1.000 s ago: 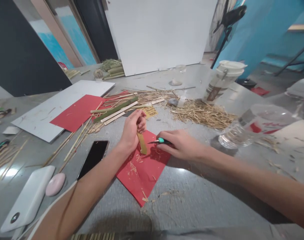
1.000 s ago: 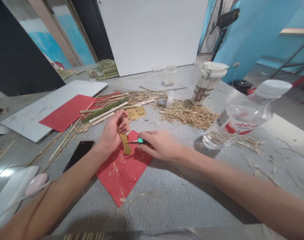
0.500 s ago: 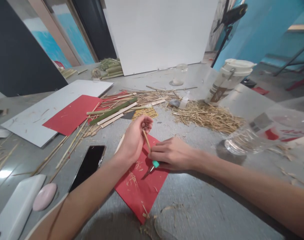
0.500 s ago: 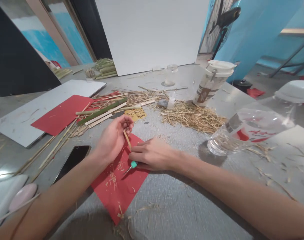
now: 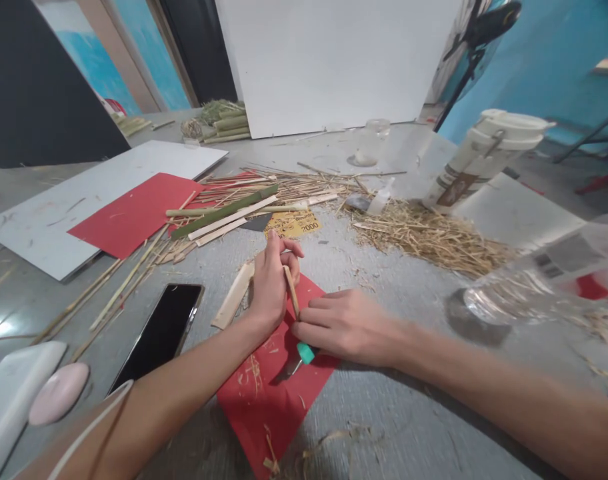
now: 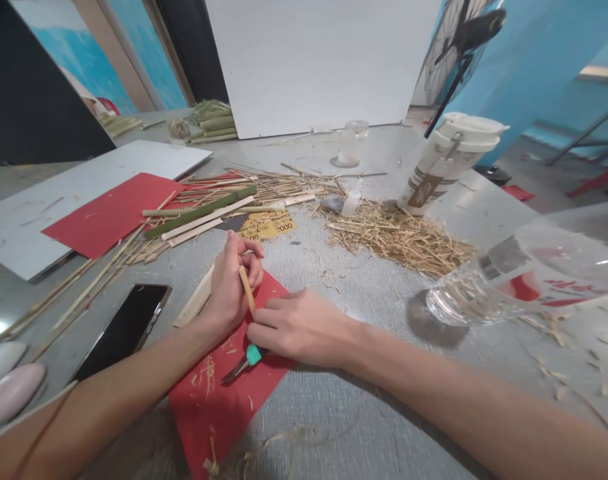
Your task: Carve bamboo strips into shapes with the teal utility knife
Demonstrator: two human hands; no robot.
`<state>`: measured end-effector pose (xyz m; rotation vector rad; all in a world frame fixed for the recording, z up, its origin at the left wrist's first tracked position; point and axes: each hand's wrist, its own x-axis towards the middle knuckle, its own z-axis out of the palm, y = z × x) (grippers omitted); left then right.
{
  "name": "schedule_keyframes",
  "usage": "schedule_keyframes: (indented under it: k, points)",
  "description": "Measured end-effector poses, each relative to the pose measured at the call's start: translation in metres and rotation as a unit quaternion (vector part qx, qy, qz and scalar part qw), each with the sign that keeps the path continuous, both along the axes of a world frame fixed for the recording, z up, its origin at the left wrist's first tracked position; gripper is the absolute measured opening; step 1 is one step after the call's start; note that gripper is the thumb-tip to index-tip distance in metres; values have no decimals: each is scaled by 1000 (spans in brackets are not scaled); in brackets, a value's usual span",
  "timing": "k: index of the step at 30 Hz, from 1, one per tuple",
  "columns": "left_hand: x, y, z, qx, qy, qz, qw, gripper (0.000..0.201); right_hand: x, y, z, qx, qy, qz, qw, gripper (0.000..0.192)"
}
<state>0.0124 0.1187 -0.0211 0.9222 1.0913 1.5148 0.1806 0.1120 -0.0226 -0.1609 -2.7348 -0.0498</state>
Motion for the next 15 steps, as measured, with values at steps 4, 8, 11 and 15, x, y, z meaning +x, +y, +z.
schedule_keyframes:
  k: [4,8,11,15]
  points:
    - [5,-5,-1,16,27,28,999,70,-2,-2,0,3,0,-3,1000,34]
    - [7,-5,-2,26,50,40,998,66,-2,-1,0,-24,14,10,1000,39]
    - [6,-5,-3,27,62,41,997,60,4,6,2,-82,41,-22,995,61]
    - [4,-4,-3,24,81,38,996,41,13,17,8,-148,24,-180,972,79]
